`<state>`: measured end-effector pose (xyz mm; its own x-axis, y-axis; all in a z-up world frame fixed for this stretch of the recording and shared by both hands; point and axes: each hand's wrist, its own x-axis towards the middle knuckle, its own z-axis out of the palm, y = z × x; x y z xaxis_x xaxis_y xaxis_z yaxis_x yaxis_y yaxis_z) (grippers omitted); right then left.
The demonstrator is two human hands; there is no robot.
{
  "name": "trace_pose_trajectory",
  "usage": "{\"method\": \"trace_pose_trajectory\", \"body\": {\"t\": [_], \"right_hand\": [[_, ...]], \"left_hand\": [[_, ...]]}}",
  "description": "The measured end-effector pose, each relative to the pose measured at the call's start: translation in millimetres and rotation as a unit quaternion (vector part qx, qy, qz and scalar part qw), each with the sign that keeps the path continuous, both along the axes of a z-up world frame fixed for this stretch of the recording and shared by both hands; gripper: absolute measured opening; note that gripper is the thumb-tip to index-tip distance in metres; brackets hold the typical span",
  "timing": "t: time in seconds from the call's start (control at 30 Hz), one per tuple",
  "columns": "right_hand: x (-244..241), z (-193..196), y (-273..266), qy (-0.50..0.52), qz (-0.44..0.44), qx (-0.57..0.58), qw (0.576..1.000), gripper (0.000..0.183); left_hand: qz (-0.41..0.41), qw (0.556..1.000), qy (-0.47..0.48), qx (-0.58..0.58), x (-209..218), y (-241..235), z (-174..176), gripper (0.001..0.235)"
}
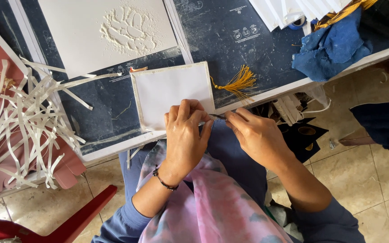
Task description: Assembling invitation cards by attaching decorative tassels, folding the paper, and stacking the finished products on a work table.
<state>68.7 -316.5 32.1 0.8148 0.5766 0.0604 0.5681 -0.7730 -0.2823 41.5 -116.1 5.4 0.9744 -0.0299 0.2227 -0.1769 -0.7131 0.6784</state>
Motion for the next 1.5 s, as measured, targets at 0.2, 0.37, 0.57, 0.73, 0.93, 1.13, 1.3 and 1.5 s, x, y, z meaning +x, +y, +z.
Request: {"method": "trace_pose_trajectory", "body": {"t": [0.2,0.37,0.57,0.73,0.93,1.13,1.3,1.5], "right_hand": [[-2,4,5,-0.019,0.007,-0.026,0.999,0.018],[-8,-3,5,-0.035,-0.002,-0.060,0.998,0.026],[2,14,14,0.043,-0.014,0.012,0.999,0.013],[18,8,-4,0.229,-0.049,0.193,0.953,0.015],[12,33,40,0.038,0.004,0.132,0.990,0.010],[-10,11,111,0.027,0.077,0.062,0.995,0.018],[-18,-8,132,-0.085,0.082,0.009,0.993,0.024],[-20,-1,139,-0.103,0.105,0.006,0.989,0.023]], "left_hand": [[-0.010,1.000,-0.020,-0.009,-1,-2,1,0.015],[-0.023,0.998,-0.015,-0.063,-2,0,-2,0.016],[-0.078,0.980,-0.017,-0.180,-17,28,23,0.014],[-0.100,0.978,-0.020,-0.185,-52,68,18,0.010],[-0.120,0.968,-0.097,-0.198,-83,91,10,0.007],[-0.165,0.967,-0.062,-0.182,-97,107,23,0.004],[-0.149,0.966,-0.064,-0.203,-100,117,19,0.007],[-0.144,0.960,-0.084,-0.227,-99,121,18,0.009]]}}
